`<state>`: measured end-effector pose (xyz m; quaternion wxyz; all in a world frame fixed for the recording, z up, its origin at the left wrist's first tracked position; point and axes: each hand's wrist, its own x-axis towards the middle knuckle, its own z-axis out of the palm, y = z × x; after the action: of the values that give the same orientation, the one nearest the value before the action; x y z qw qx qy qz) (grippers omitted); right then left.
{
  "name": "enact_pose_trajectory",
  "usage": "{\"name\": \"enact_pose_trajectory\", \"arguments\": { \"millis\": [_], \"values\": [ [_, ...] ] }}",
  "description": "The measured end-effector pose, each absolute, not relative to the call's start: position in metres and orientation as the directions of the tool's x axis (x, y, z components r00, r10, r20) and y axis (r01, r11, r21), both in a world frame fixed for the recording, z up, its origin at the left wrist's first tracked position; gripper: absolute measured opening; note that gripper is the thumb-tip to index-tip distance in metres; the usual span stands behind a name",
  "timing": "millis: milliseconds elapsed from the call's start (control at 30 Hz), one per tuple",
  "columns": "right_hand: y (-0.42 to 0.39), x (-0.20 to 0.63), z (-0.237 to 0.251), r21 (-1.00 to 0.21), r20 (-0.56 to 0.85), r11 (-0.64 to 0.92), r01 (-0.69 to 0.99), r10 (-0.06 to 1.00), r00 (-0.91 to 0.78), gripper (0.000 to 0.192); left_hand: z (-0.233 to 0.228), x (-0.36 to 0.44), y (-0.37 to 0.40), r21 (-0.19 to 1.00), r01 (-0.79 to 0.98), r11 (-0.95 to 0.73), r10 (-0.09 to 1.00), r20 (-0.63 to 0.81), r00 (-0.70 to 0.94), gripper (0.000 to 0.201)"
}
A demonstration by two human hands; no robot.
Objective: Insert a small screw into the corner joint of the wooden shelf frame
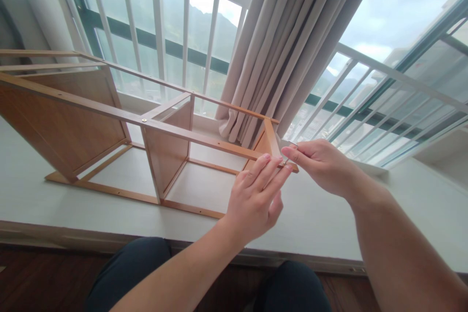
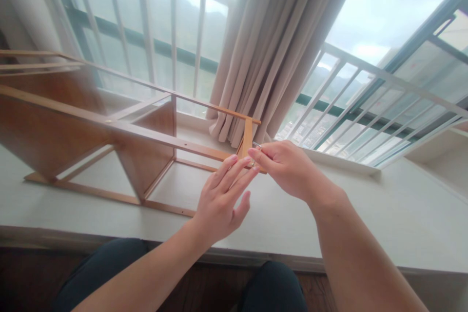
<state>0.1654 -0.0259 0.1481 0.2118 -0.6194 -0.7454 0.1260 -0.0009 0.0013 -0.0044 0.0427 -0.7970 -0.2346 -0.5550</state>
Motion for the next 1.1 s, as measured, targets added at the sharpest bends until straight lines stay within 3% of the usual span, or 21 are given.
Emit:
{"name": "enact_pose_trajectory", "arguments": {
  "millis": [300, 500, 733, 933, 1100],
  "values": [
    [-0.027, 0.164, 0.148, -0.406, 0.178, 0.202, 0.891, 0.974, -0.140, 0.064, -0.003, -0.001, 0.001, 0.183, 0.414, -0.892, 0.310, 0.914, 0.262, 0.054],
    [-0.031, 0.155, 0.146, -0.317, 0.268, 0.150, 0.936, 0.961, -0.063, 0.061, -0.003, -0.001, 0.001, 0.181, 0.420, -0.889, 0.315, 0.909, 0.273, 0.054],
    [-0.033, 0.154, 0.142, -0.321, 0.288, 0.131, 0.938, 0.957, -0.035, 0.062, -0.004, -0.001, 0.002, 0.185, 0.421, -0.888, 0.320, 0.906, 0.277, 0.055],
    [-0.036, 0.137, 0.137, -0.280, 0.350, -0.086, 0.956, 0.919, 0.184, 0.061, -0.004, -0.001, 0.002, 0.192, 0.413, -0.890, 0.322, 0.906, 0.275, 0.052],
    [-0.038, 0.131, 0.137, -0.289, 0.337, -0.111, 0.951, 0.918, 0.210, 0.060, -0.004, -0.001, 0.002, 0.190, 0.414, -0.890, 0.324, 0.902, 0.284, 0.054]
  ]
}}
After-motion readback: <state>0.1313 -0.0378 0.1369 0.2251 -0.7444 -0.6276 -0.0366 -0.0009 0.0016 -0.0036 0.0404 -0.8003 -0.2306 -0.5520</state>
